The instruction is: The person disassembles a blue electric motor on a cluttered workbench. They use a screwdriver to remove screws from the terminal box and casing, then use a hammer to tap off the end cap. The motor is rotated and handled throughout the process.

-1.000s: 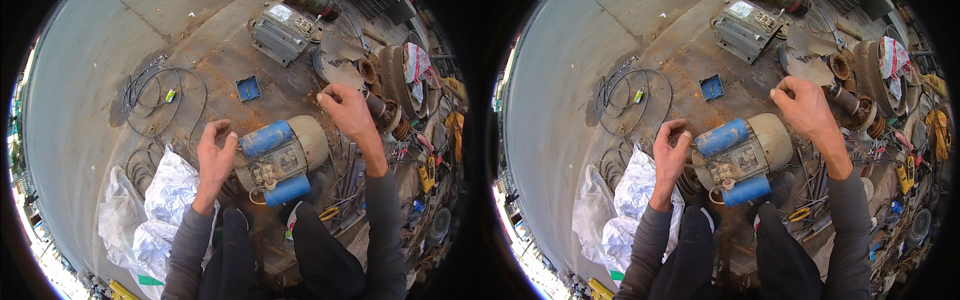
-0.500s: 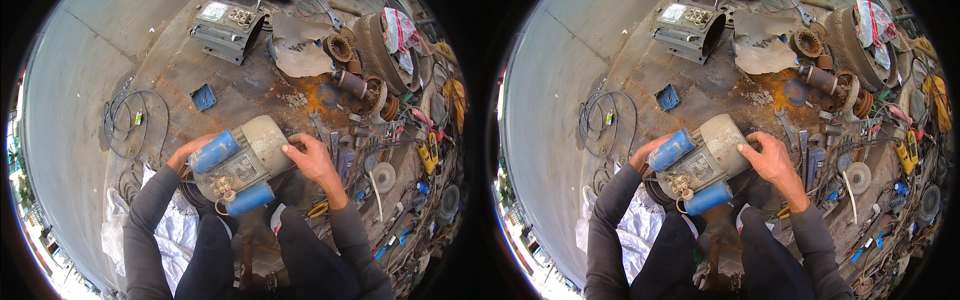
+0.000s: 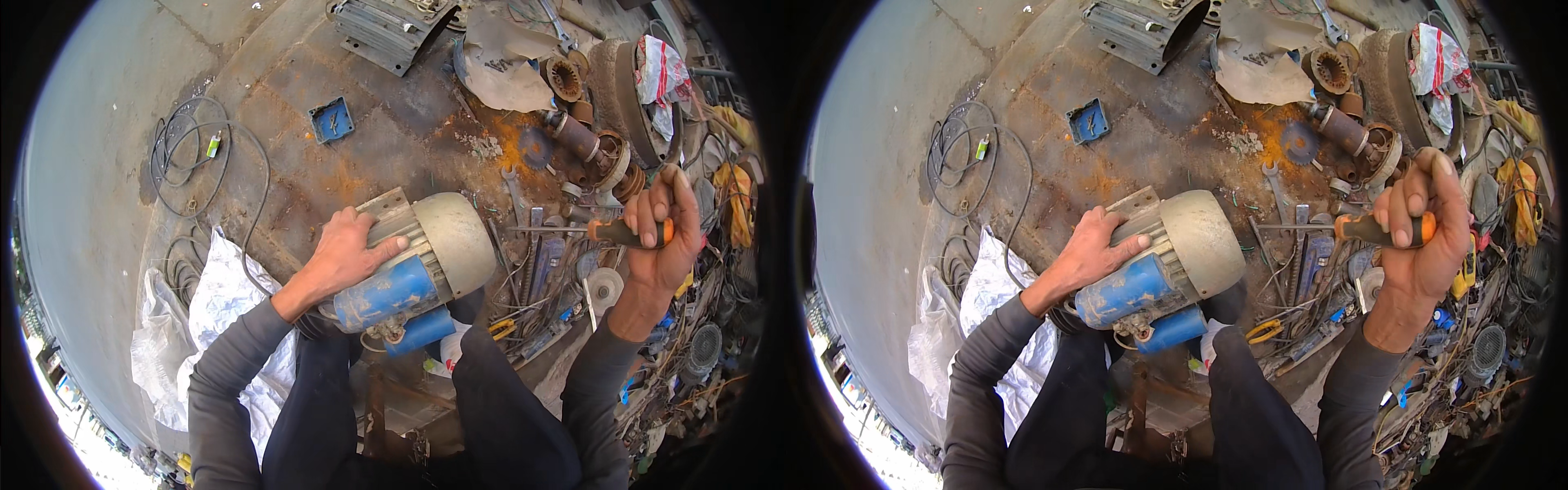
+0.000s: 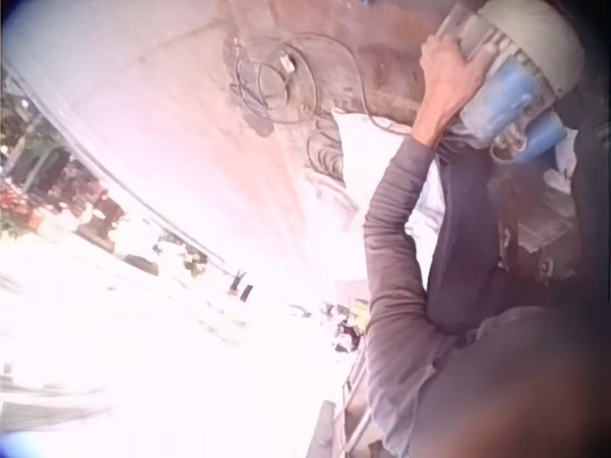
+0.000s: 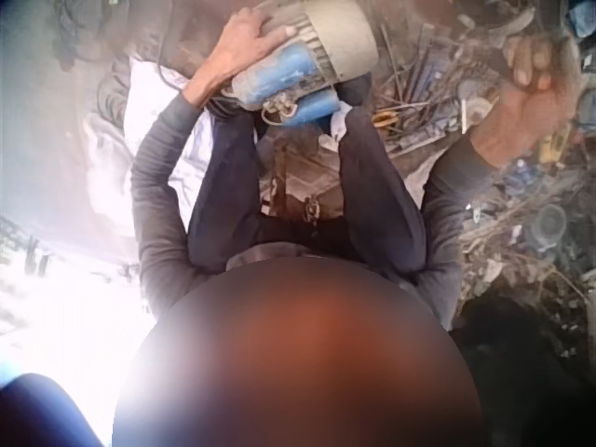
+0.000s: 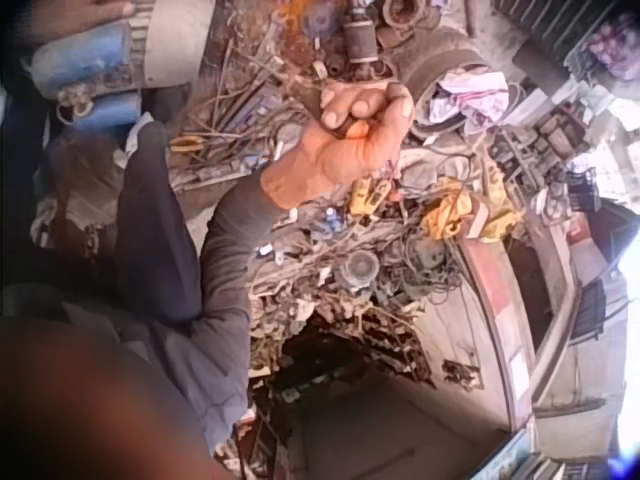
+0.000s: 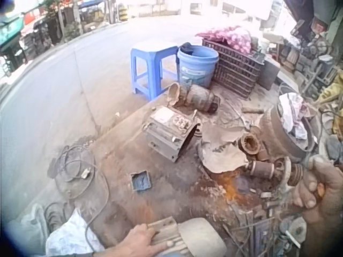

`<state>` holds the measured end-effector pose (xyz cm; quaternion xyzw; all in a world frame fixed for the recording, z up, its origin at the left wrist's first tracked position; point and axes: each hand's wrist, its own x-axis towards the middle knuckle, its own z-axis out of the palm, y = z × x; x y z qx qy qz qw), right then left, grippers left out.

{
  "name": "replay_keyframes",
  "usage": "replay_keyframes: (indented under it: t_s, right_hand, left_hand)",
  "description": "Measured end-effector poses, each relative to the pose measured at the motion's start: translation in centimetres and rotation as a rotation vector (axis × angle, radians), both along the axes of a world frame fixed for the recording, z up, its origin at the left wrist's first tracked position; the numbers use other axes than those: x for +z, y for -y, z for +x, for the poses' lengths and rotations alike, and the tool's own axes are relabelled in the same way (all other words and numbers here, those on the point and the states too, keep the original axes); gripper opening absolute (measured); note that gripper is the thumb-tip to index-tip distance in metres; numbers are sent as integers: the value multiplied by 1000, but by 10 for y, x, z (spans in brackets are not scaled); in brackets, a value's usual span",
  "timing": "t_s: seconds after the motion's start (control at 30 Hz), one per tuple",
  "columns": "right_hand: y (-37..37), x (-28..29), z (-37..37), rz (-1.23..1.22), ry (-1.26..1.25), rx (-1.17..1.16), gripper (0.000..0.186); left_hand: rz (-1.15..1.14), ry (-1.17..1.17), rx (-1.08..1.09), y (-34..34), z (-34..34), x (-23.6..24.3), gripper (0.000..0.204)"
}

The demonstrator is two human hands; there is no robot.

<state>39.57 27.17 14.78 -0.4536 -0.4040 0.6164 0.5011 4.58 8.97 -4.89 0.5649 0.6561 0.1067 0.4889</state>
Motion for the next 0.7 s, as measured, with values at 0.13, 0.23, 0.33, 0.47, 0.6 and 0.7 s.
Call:
replay_keyframes:
  t_s: [0.13,0.23,0.33,0.47,0.6,0.7]
  right_hand:
    - [-34,23,-47,46,-140,338,34]
    - [-54,7,-101,-77,-117,478,34]
    - [-71,-19,-159,-173,50,490,24]
    - [-83,-48,-224,-281,160,527,17]
    - [-85,-61,-263,-391,238,606,12]
    - [-83,-66,-276,-402,299,670,11]
  left_hand:
    - [117,-90,-3,16,15,12,81]
    - [206,-150,-7,26,26,18,76]
    - [227,-162,-11,36,35,25,73]
    - [201,-159,-3,42,43,31,75]
    - [168,-146,-8,42,44,31,77]
    - [174,-154,-13,42,44,29,77]
